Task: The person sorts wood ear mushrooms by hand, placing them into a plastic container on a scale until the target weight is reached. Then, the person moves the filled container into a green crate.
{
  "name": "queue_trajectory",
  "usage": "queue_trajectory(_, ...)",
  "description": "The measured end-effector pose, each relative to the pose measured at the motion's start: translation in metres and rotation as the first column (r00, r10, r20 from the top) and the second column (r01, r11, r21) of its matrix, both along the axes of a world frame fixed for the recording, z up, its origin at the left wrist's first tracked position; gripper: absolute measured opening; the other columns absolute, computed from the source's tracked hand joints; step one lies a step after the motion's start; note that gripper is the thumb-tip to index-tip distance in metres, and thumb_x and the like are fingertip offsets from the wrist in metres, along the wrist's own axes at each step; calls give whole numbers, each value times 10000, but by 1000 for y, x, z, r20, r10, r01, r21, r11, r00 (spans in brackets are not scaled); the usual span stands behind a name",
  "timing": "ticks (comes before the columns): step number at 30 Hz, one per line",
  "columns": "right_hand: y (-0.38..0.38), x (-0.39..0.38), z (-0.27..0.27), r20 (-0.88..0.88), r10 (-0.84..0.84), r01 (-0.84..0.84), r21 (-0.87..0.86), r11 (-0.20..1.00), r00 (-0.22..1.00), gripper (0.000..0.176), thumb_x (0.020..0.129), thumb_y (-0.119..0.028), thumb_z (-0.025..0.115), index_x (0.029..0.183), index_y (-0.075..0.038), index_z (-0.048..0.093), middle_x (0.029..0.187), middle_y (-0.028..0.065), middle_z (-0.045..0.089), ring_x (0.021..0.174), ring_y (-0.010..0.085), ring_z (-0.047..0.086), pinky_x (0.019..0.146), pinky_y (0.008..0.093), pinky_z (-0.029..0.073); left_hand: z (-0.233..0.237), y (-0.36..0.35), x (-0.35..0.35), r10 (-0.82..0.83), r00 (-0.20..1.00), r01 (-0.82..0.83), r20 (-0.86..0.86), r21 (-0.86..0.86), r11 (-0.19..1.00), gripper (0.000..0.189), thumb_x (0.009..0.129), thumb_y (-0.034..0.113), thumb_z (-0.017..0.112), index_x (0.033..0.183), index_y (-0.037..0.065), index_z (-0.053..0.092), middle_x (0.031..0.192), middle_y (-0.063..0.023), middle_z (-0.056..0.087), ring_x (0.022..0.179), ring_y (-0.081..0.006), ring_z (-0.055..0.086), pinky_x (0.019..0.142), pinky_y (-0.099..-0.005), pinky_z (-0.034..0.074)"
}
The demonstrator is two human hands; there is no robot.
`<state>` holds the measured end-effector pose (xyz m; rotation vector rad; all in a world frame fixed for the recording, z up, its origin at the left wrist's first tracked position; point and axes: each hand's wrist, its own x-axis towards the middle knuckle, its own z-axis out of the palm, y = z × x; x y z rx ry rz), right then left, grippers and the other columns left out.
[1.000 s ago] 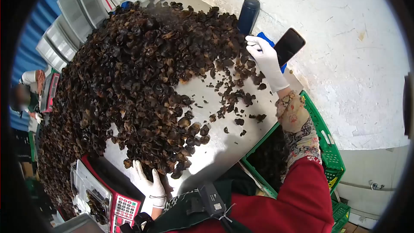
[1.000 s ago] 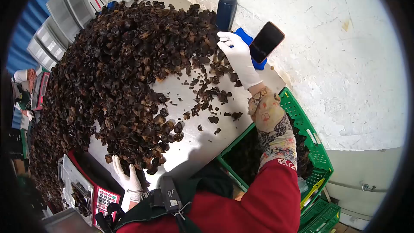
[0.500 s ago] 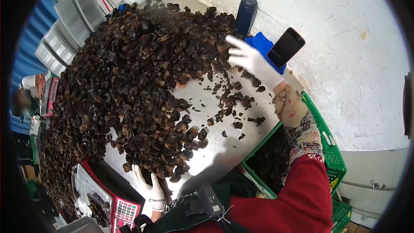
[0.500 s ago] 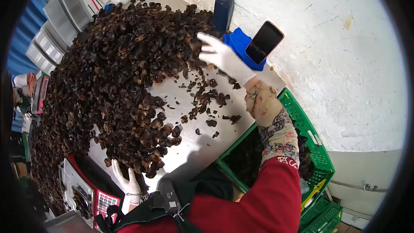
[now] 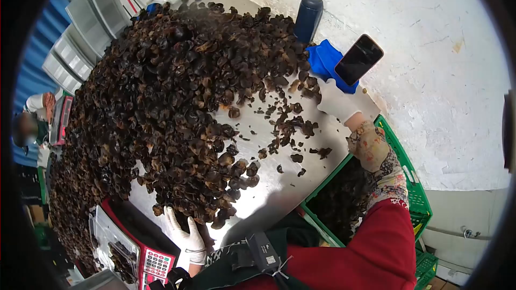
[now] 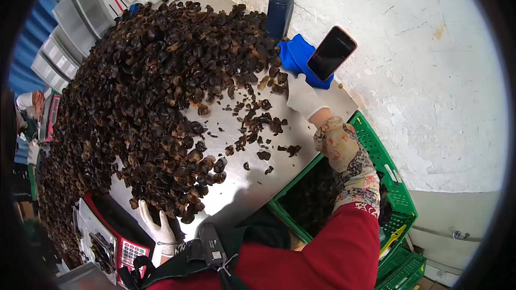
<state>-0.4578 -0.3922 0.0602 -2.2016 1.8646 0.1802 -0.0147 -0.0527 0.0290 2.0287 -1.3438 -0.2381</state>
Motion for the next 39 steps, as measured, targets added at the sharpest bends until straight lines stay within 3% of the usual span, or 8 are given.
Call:
queue_trajectory(9,-52,43,26,973,-230,1,230,973,-8,701,841,-77,724,1426,59,364,1295,130,564,989,194,619,798,320,520,2,1,1,19,999,-19,47,11,1000,634,872,130,615,1451,14,385,1500,-201,378,1395,-378,320,1164,-471,207)
queue_trajectory(13,-56,23,16,455,86,-59,-73,996,886,917,744,-372,800,1416,69,360,1223,304,545,1003,402,632,848,427,527,2,-1,1,29,994,-30,104,13,999,659,842,124,635,1445,17,393,1481,-205,402,1361,-384,370,1150,-468,242)
queue_trajectory(17,-41,34,6,299,-7,12,-13,1000,954,960,721,-316,805,1457,43,306,1215,327,529,1083,436,576,903,431,498,1,-1,1,37,992,-39,119,14,999,680,821,134,656,1440,18,401,1457,-210,431,1338,-394,396,1144,-474,254)
queue_trajectory(23,-56,73,3,957,-166,45,182,982,-237,523,939,-76,579,1417,32,399,1237,154,570,965,193,625,821,299,519,2,4,5,26,992,-29,120,26,999,735,825,234,681,1459,24,374,1491,-202,375,1396,-399,293,1161,-507,190)
queue_trajectory(27,-40,43,26,897,-43,-14,55,998,439,140,915,-118,585,933,-16,679,854,19,660,796,106,622,689,248,488,13,-4,-11,102,990,-125,-94,-294,948,861,847,232,702,1528,45,208,1574,-179,196,1465,-337,169,1191,-475,135)
queue_trajectory(31,-14,15,-24,709,399,-220,-336,916,581,169,925,-135,578,991,-27,690,980,107,675,917,234,640,825,345,503,72,-8,-36,-113,993,103,-44,-178,979,794,836,298,713,1461,0,325,1454,-204,400,1389,-359,337,1160,-470,230)
queue_trajectory(35,-9,40,-40,571,502,-233,-479,847,650,254,936,-152,572,1153,-58,665,1181,147,644,1126,312,573,998,387,441,50,-59,-102,-730,350,876,-586,-72,477,601,924,272,627,1391,-43,417,1445,-260,410,1389,-350,352,1155,-435,266)
queue_trajectory(39,-31,76,-46,585,553,-349,-432,832,593,315,958,-191,551,1238,-69,629,1255,120,621,1191,290,540,1043,381,408,26,-79,-175,-770,615,774,-169,316,549,867,903,407,614,1471,-98,196,1512,-341,224,1421,-450,226,1179,-470,174)
